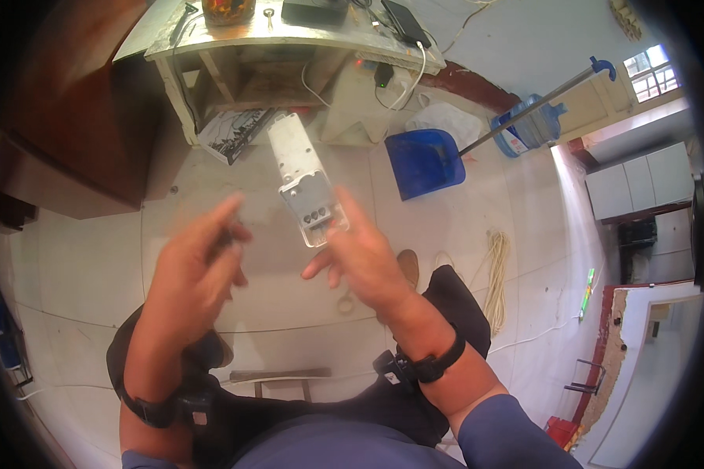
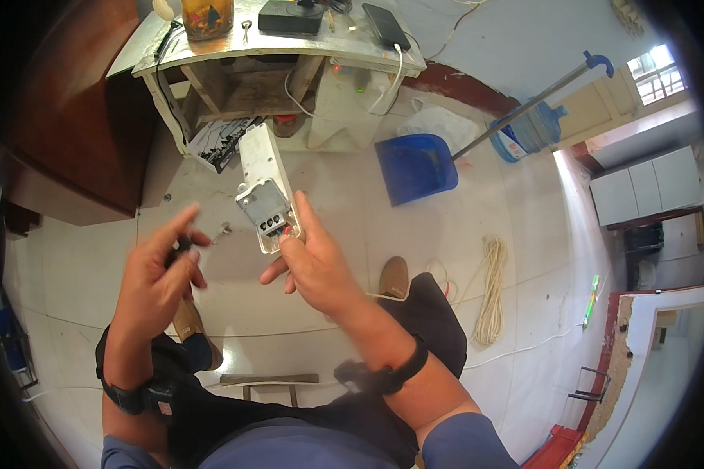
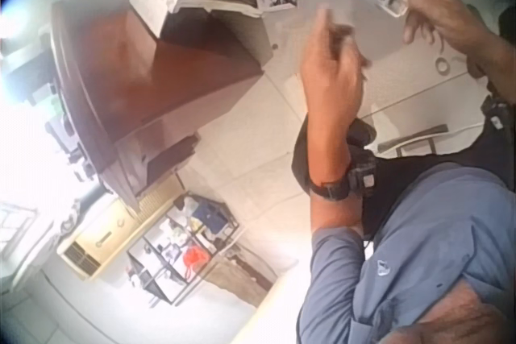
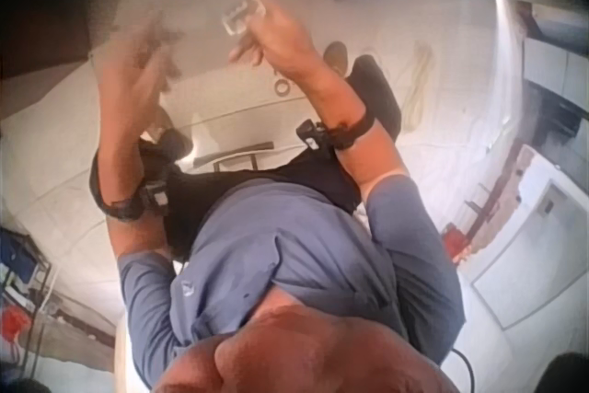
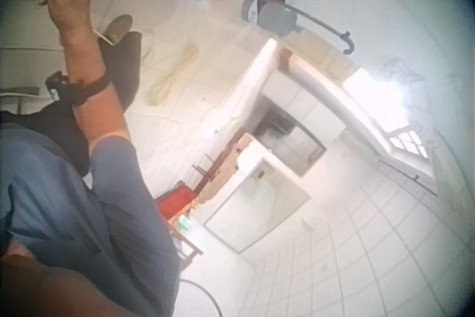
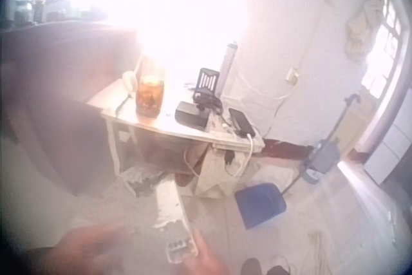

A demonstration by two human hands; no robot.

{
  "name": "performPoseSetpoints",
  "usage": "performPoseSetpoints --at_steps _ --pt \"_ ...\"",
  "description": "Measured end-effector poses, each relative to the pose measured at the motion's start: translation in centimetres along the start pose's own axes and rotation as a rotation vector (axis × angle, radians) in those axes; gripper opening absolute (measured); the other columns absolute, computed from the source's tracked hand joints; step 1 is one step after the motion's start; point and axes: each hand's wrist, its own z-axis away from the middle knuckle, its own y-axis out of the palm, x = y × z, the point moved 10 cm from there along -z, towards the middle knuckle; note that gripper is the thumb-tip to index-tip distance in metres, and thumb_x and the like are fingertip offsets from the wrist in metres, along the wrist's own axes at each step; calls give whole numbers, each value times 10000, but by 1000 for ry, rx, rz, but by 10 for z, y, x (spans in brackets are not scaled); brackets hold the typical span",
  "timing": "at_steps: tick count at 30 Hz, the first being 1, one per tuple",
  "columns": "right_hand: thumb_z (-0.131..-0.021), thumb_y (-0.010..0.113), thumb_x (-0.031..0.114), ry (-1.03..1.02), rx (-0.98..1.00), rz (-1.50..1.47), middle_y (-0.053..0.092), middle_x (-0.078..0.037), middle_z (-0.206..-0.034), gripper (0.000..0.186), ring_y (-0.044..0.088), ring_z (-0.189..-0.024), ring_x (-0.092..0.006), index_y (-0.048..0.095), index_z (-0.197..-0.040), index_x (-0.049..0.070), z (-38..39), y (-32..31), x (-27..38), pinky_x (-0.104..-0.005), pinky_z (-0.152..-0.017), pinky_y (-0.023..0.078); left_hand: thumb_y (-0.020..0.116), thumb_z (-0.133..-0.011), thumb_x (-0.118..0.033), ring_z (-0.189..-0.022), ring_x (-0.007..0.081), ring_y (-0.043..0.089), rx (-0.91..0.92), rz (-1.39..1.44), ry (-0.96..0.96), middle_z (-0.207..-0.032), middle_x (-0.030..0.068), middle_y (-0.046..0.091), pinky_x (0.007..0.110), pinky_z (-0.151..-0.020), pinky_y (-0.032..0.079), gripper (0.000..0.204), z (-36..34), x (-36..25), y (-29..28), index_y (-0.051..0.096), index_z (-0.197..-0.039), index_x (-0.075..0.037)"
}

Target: The person unscrews and opens the plastic casing of a white electronic device using a screwdriver, then handles thin white wires and plastic components inside.

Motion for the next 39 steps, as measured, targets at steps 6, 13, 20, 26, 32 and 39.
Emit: performPoseSetpoints --at_steps 6,13,20,26,32,39 --pt "-1013 418 137 -13 -38 43 537 -165 -1223 726 702 -759 -196 -18 -1575 -9 -1 -2 2 -230 -503 502 474 -991 -99 -666 118 650 523 271 -337 -1052 98 673 243 -553 526 502 32 7 65 411 -1483 -22" --pt "-1019 415 136 -55 -20 84 553 -148 -1182 714 691 -754 -176 -9 -1577 -4 -3 5 2 -218 -504 494 464 -967 -96 -542 162 632 427 568 -453 -996 142 701 252 -440 475 515 24 23 79 413 -1469 10" --pt "-1019 415 133 -94 -43 145 548 -134 -1167 701 695 -763 -180 14 -1576 -6 -3 3 5 -213 -505 492 469 -958 -91 -499 169 599 456 729 -533 -969 162 697 271 -420 457 534 22 25 87 396 -1476 18" --pt "-1021 421 132 -104 -73 139 569 -112 -1096 674 664 -720 -139 65 -1574 -15 -3 2 6 -225 -514 499 472 -964 -72 -488 173 593 386 853 -553 -962 186 693 283 -398 451 504 22 28 94 400 -1451 34" --pt "-1024 426 129 -165 -146 258 564 -92 -1032 655 584 -600 -108 95 -1565 -37 -2 0 12 -254 -518 506 475 -964 -53 -475 164 575 350 886 -506 -953 175 686 274 -379 442 501 19 26 101 397 -1453 20" --pt "-1020 428 130 -101 -148 103 569 -106 -1047 662 585 -580 -106 94 -1570 -26 -4 -5 5 -248 -489 481 457 -983 -74 -487 145 562 353 810 -491 -946 145 677 274 -397 448 506 18 25 101 372 -1474 16"
